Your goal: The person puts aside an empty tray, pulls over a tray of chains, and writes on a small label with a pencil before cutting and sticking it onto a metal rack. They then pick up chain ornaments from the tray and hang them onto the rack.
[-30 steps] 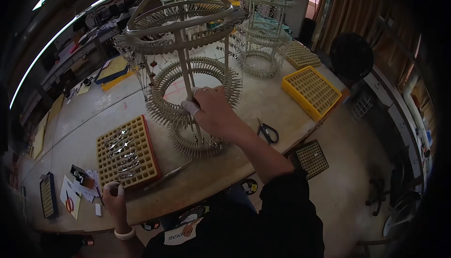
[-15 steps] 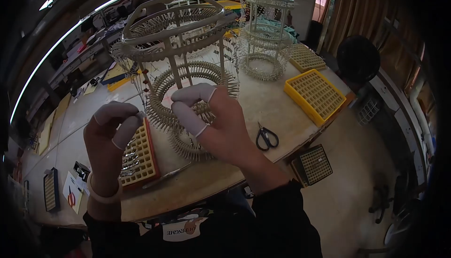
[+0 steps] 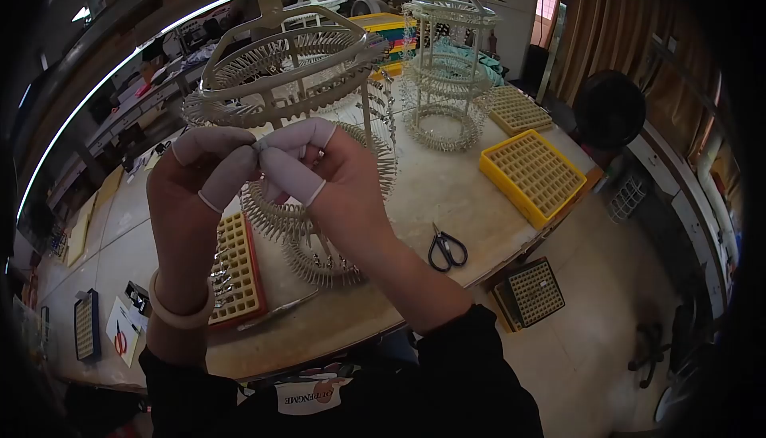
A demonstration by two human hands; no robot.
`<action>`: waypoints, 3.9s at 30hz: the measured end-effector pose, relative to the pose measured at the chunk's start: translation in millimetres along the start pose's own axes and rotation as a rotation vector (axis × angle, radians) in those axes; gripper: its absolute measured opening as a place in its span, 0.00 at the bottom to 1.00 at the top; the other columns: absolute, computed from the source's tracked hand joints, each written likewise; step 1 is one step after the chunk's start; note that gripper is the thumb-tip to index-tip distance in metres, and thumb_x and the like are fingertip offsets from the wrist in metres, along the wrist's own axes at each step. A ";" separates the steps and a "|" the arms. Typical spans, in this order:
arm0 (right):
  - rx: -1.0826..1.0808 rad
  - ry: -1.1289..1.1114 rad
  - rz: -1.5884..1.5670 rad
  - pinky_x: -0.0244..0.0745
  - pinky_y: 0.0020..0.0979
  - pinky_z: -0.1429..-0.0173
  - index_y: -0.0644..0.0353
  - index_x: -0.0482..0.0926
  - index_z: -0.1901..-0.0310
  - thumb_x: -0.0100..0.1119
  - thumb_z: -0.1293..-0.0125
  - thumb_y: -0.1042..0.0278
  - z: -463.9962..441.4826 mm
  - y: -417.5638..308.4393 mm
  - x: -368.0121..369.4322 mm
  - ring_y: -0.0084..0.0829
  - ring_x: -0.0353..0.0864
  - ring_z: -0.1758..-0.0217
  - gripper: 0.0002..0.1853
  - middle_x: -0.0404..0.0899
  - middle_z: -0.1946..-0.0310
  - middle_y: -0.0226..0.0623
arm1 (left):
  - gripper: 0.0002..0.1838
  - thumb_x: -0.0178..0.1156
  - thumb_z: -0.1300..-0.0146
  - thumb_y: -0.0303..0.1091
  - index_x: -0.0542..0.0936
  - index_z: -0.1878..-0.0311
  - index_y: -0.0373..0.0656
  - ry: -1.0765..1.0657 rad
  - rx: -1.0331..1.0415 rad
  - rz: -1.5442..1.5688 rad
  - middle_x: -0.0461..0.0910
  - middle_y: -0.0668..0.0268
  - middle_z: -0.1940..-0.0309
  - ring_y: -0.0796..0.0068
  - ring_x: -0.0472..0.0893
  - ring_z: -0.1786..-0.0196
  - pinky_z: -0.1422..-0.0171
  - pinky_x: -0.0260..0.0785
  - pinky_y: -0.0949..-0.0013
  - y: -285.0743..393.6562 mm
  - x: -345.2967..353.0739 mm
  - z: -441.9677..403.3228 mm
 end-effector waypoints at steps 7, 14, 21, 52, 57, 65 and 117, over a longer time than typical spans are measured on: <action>0.009 0.168 0.052 0.65 0.18 0.74 0.64 0.76 0.67 0.60 0.40 0.70 -18.2 0.5 -6.3 0.15 0.71 0.78 0.06 0.74 0.81 0.28 | 0.07 0.63 0.49 0.22 0.80 0.64 0.40 0.106 0.758 -0.832 0.78 0.65 0.68 0.73 0.77 0.64 0.60 0.69 0.74 21.0 -12.9 -30.9; 0.013 0.176 0.056 0.64 0.18 0.76 0.64 0.75 0.69 0.60 0.40 0.70 -22.4 -2.9 -0.3 0.15 0.70 0.81 0.06 0.74 0.81 0.28 | 0.07 0.64 0.47 0.26 0.82 0.64 0.40 -0.197 0.461 -0.579 0.77 0.63 0.61 0.70 0.75 0.53 0.50 0.67 0.68 -1.8 -19.1 -53.4; -0.018 0.192 0.038 0.65 0.18 0.76 0.64 0.74 0.68 0.60 0.40 0.71 -23.7 -1.2 1.7 0.16 0.71 0.80 0.06 0.73 0.81 0.29 | 0.07 0.61 0.44 0.26 0.83 0.62 0.41 -0.229 0.405 -0.523 0.77 0.63 0.56 0.73 0.76 0.51 0.48 0.68 0.70 -0.8 -14.7 -52.6; 0.153 0.031 -0.325 0.72 0.34 0.56 0.63 0.74 0.67 0.48 0.37 0.68 -13.6 10.1 -9.0 0.25 0.70 0.75 0.08 0.72 0.80 0.30 | 0.08 0.63 0.51 0.21 0.82 0.65 0.40 -0.241 0.490 -0.629 0.75 0.64 0.56 0.77 0.76 0.55 0.53 0.69 0.76 -2.8 -11.3 -50.7; 0.153 0.012 -0.361 0.71 0.34 0.58 0.63 0.74 0.67 0.48 0.37 0.68 -13.0 12.8 -11.5 0.25 0.67 0.78 0.08 0.70 0.81 0.29 | 0.08 0.62 0.50 0.21 0.83 0.65 0.40 -0.259 0.439 -0.548 0.75 0.62 0.55 0.75 0.76 0.54 0.52 0.69 0.74 -2.9 -11.2 -49.5; 0.140 0.038 -0.292 0.69 0.31 0.62 0.59 0.71 0.73 0.48 0.36 0.69 -16.3 6.6 -6.5 0.22 0.63 0.81 0.09 0.65 0.85 0.27 | 0.08 0.62 0.50 0.21 0.83 0.64 0.40 -0.312 0.498 -0.526 0.75 0.61 0.53 0.75 0.77 0.54 0.51 0.70 0.74 -1.3 -15.7 -52.1; -0.121 0.143 0.051 0.65 0.19 0.80 0.65 0.74 0.65 0.55 0.39 0.76 -22.0 11.2 -5.0 0.18 0.72 0.82 0.03 0.74 0.82 0.32 | 0.08 0.64 0.52 0.22 0.82 0.65 0.40 -0.227 0.538 -0.657 0.77 0.63 0.58 0.71 0.78 0.53 0.51 0.70 0.71 -3.7 -14.4 -52.7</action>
Point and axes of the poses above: each hand's wrist, its own z-axis away from the middle knuckle, its own x-axis out of the palm, y = z × x, the point moved 2 cm from there along -z, towards the middle knuckle
